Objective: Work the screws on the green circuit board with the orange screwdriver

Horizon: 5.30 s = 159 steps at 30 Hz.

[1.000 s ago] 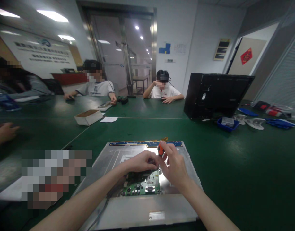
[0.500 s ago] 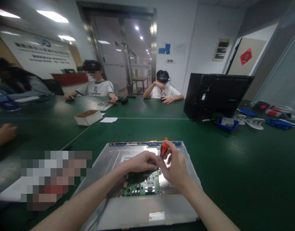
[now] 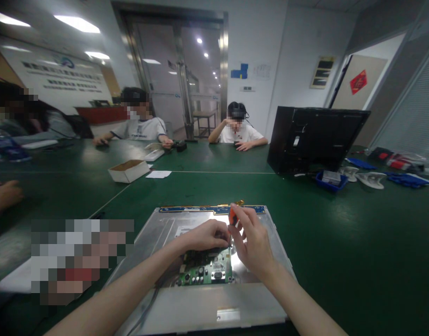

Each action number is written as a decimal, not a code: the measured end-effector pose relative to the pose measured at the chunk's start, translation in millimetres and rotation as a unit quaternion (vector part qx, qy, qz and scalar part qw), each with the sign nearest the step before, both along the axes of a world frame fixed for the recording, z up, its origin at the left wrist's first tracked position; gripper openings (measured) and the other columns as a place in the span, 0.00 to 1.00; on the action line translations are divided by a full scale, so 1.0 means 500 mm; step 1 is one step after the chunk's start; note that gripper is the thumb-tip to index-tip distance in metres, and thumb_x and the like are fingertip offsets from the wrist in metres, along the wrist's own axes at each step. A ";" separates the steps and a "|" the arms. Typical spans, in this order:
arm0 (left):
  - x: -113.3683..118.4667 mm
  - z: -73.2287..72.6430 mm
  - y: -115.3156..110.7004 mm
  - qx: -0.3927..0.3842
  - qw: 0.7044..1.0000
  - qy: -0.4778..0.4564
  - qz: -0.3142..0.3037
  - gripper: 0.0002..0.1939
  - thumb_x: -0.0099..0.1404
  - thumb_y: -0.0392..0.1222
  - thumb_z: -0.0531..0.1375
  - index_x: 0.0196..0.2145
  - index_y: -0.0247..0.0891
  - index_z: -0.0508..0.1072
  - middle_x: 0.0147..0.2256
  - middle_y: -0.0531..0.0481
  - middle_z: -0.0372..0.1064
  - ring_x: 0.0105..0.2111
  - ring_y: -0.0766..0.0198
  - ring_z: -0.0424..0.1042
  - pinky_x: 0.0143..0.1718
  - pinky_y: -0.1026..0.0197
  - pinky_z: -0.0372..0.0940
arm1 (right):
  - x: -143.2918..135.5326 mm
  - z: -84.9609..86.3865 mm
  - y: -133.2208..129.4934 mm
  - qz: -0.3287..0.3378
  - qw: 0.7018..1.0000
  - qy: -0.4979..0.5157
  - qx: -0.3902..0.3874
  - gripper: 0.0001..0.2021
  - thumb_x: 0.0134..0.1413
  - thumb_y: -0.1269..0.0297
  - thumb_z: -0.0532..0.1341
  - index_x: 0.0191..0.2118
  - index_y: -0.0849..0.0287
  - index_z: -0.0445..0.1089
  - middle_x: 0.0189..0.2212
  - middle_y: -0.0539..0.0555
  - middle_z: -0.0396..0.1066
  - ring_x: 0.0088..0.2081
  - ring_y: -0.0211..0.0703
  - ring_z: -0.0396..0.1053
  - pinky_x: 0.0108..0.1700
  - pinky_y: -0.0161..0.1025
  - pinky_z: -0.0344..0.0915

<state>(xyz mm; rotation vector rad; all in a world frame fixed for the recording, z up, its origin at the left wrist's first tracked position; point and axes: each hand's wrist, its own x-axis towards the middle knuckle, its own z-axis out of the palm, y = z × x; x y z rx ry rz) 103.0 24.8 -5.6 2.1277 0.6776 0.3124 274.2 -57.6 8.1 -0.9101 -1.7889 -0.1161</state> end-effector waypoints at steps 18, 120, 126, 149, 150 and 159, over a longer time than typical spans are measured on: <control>-0.001 0.000 -0.002 0.002 1.000 0.000 0.010 0.05 0.57 0.31 0.63 0.29 0.34 0.80 0.25 0.55 0.70 0.27 0.67 0.66 0.30 0.68 0.59 | 0.006 -0.004 0.005 -0.017 0.999 0.032 -0.005 0.19 0.65 0.68 0.58 0.58 0.51 0.57 0.38 0.52 0.67 0.26 0.36 0.69 0.22 0.32 0.69; -0.003 0.000 0.000 -0.013 1.000 0.002 0.007 0.06 0.57 0.31 0.63 0.31 0.34 0.81 0.26 0.54 0.72 0.28 0.67 0.67 0.31 0.68 0.60 | 0.007 -0.001 0.004 -0.010 0.997 0.075 -0.013 0.17 0.63 0.67 0.61 0.53 0.54 0.56 0.39 0.54 0.73 0.23 0.35 0.70 0.20 0.31 0.67; -0.001 0.003 -0.001 -0.006 1.000 0.004 0.006 0.06 0.56 0.30 0.63 0.30 0.35 0.81 0.26 0.55 0.72 0.28 0.67 0.67 0.32 0.68 0.61 | 0.008 0.005 0.003 -0.014 0.999 0.045 0.006 0.16 0.65 0.69 0.59 0.56 0.52 0.60 0.44 0.55 0.68 0.27 0.35 0.72 0.22 0.32 0.70; -0.003 0.004 0.000 -0.001 1.000 0.008 0.003 0.06 0.57 0.31 0.63 0.31 0.35 0.81 0.26 0.54 0.73 0.28 0.67 0.68 0.32 0.68 0.61 | 0.005 -0.007 0.004 -0.001 0.997 0.082 -0.005 0.17 0.65 0.65 0.59 0.55 0.53 0.54 0.38 0.55 0.74 0.27 0.40 0.73 0.22 0.34 0.70; -0.003 0.004 0.000 -0.001 1.000 0.007 0.002 0.06 0.57 0.31 0.63 0.30 0.35 0.81 0.26 0.54 0.73 0.28 0.67 0.68 0.32 0.68 0.61 | 0.006 -0.007 0.004 -0.001 0.997 0.077 -0.008 0.17 0.66 0.65 0.59 0.56 0.53 0.54 0.38 0.55 0.74 0.27 0.40 0.74 0.22 0.34 0.71; -0.002 0.003 0.000 0.001 1.000 -0.001 0.005 0.05 0.56 0.31 0.64 0.30 0.35 0.80 0.26 0.54 0.72 0.28 0.66 0.68 0.32 0.67 0.60 | 0.007 0.007 -0.002 0.000 1.000 0.026 -0.017 0.17 0.69 0.69 0.52 0.60 0.51 0.58 0.41 0.55 0.71 0.28 0.39 0.74 0.23 0.34 0.71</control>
